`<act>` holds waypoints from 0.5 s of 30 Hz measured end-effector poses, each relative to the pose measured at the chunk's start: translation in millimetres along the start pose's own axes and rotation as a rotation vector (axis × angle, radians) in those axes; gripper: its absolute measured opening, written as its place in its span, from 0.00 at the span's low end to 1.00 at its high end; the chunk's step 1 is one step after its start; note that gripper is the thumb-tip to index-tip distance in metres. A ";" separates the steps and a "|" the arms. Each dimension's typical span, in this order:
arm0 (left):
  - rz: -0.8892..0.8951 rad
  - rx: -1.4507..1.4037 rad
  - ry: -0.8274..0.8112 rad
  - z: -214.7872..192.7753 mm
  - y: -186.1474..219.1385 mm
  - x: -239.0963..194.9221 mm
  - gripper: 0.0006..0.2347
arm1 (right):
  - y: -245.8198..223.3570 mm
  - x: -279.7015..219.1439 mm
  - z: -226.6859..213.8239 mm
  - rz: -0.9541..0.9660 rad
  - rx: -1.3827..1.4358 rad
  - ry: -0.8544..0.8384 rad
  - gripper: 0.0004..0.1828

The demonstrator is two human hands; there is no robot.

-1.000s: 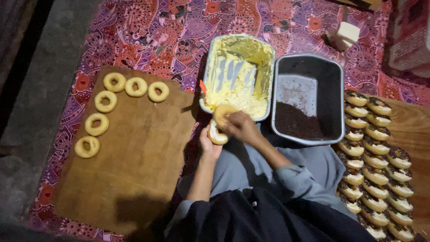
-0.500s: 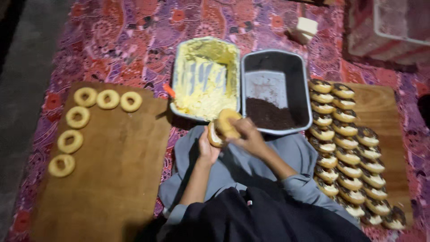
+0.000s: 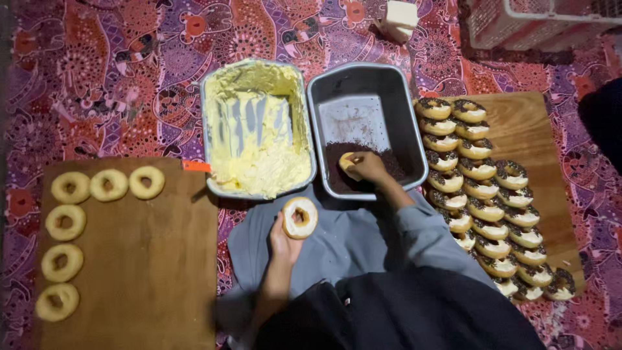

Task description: The person dips plain donuts into a yellow cream and then into a dark crumb topping, placing each finished donut onto a wooden board. The process is repeated for multiple donuts.

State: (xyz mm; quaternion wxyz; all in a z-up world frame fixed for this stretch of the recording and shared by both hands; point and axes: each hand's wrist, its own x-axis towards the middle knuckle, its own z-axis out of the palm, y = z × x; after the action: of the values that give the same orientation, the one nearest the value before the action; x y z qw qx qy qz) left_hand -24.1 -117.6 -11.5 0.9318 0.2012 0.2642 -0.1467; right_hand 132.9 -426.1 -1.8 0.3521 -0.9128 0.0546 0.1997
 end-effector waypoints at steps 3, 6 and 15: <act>-0.046 -0.043 0.017 -28.3 -4.9 1.2 0.21 | -4.7 -26.1 -3.0 -0.090 -0.371 0.021 0.16; -0.009 -0.049 -0.117 -32.3 1.3 6.4 0.22 | 5.5 -35.0 -38.6 0.039 0.251 0.094 0.21; 0.060 0.185 0.036 -3.1 19.2 -8.8 0.21 | 216.8 -170.9 -166.1 0.195 1.633 0.677 0.17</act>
State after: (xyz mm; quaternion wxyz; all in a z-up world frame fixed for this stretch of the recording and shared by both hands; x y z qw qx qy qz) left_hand -25.4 -97.9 -3.3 0.9082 0.2969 0.2599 -0.1391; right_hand -21.3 -705.3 44.1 0.8396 -0.3783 0.3586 -0.1529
